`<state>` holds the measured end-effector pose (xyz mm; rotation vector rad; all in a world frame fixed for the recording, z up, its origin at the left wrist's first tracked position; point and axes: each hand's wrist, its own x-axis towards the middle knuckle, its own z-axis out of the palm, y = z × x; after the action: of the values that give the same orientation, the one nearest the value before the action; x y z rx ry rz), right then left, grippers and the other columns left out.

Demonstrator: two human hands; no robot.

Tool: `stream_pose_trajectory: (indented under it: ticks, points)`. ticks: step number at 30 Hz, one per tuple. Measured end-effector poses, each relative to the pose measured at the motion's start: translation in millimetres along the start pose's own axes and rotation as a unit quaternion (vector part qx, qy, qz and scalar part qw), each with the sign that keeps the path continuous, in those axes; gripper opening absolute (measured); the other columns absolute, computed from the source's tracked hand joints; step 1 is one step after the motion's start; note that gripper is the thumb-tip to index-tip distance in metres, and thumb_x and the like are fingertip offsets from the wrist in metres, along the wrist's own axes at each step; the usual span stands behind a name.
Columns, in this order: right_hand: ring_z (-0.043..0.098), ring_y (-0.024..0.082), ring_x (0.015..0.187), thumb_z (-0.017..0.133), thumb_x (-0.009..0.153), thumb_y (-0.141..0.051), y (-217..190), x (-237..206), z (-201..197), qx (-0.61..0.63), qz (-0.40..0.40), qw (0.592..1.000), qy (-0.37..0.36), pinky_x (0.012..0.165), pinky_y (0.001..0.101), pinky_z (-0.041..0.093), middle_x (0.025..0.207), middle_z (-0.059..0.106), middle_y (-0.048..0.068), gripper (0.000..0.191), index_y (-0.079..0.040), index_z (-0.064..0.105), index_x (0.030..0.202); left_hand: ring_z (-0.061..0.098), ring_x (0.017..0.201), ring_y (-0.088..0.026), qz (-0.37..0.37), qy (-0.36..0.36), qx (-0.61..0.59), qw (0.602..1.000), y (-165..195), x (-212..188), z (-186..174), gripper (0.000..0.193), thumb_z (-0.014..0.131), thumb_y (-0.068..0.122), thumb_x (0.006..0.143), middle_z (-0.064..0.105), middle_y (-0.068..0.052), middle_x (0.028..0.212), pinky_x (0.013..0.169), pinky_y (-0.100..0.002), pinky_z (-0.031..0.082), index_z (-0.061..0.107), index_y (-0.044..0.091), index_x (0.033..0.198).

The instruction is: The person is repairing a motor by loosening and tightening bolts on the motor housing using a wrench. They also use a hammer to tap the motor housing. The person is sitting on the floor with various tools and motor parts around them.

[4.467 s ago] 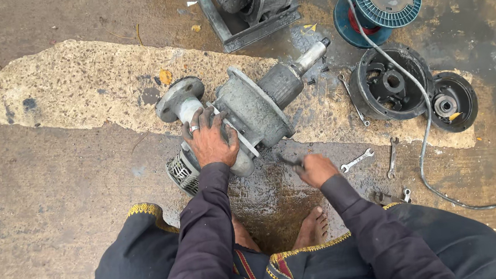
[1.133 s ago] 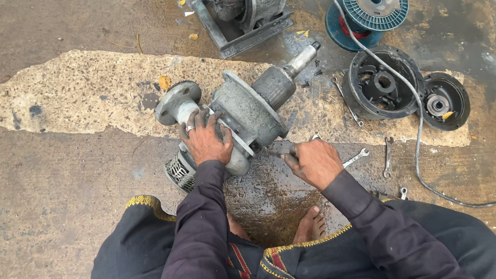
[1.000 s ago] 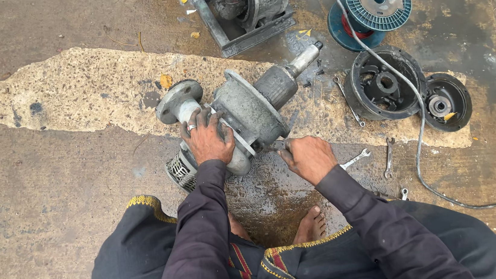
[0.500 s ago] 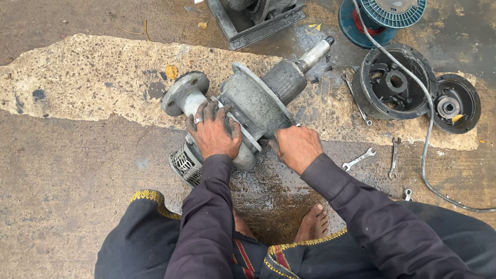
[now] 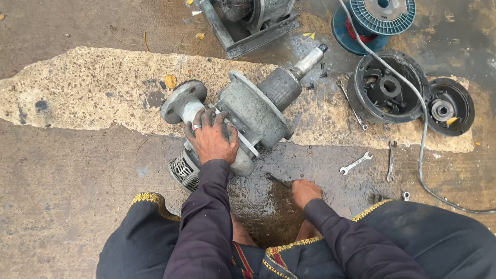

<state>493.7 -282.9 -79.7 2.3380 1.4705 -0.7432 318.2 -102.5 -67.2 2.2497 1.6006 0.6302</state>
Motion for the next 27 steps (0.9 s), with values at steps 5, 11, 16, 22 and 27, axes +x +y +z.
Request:
stream_pose_trajectory:
  ticks: [5, 11, 16, 22, 27]
  points:
    - [0.072, 0.032, 0.078, 0.061, 0.096, -0.021, 7.9, -18.0, -54.8, 0.069, -0.03, 0.995, 0.06, 0.073, 0.0485, 0.056, 0.083, 0.073, 0.016, 0.02, -0.009, 0.078, 0.099, 0.037, 0.142, -0.039, 0.032, 0.021, 0.029, 0.999, 6.3, 7.3, -7.9, 0.052, 0.055, 0.049, 0.094, 0.05, -0.019, 0.144, 0.116, -0.067, 0.018, 0.065, 0.016, 0.134]
    - [0.064, 0.023, 0.06, 0.061, 0.1, -0.036, 7.7, -60.1, -125.1, 0.256, -0.131, 0.954, 0.083, 0.062, 0.0411, 0.052, 0.066, 0.065, 0.01, 0.029, -0.012, 0.076, 0.1, 0.05, 0.128, -0.043, 0.199, -0.061, 0.008, 0.978, 54.9, -13.0, -72.7, 0.059, 0.045, 0.057, 0.103, 0.056, -0.026, 0.136, 0.11, -0.069, 0.032, 0.061, 0.012, 0.138]
    - [0.063, 0.011, 0.068, 0.065, 0.102, -0.041, -0.2, -61.5, -117.9, 0.651, -0.284, 0.704, -0.004, 0.062, 0.0316, 0.051, 0.077, 0.068, 0.003, 0.039, -0.005, 0.074, 0.113, 0.07, 0.097, -0.035, 0.263, -0.201, 0.028, 0.943, 74.0, -37.0, -142.6, 0.05, 0.057, 0.055, 0.095, 0.074, -0.013, 0.105, 0.087, -0.047, 0.053, 0.071, 0.009, 0.11]
    - [0.058, 0.011, 0.061, 0.072, 0.092, -0.035, -33.6, -11.1, -38.6, 0.805, 0.063, 0.588, -0.05, 0.053, 0.0305, 0.048, 0.076, 0.065, 0.0, 0.028, -0.009, 0.065, 0.103, 0.069, 0.076, -0.038, -0.005, 0.005, -0.068, 0.998, 47.2, -3.3, -123.0, 0.045, 0.068, 0.05, 0.097, 0.072, -0.019, 0.081, 0.072, -0.049, 0.054, 0.073, 0.005, 0.097]
    - [0.056, 0.011, 0.063, 0.08, 0.087, -0.03, -56.9, 19.0, 8.4, 0.847, 0.1, 0.523, 0.018, 0.052, 0.0305, 0.045, 0.079, 0.064, 0.0, 0.03, -0.007, 0.067, 0.101, 0.073, 0.075, -0.038, -0.174, -0.03, -0.024, 0.984, 31.4, 14.5, -36.0, 0.049, 0.063, 0.054, 0.099, 0.075, -0.018, 0.086, 0.072, -0.048, 0.057, 0.067, 0.006, 0.105]
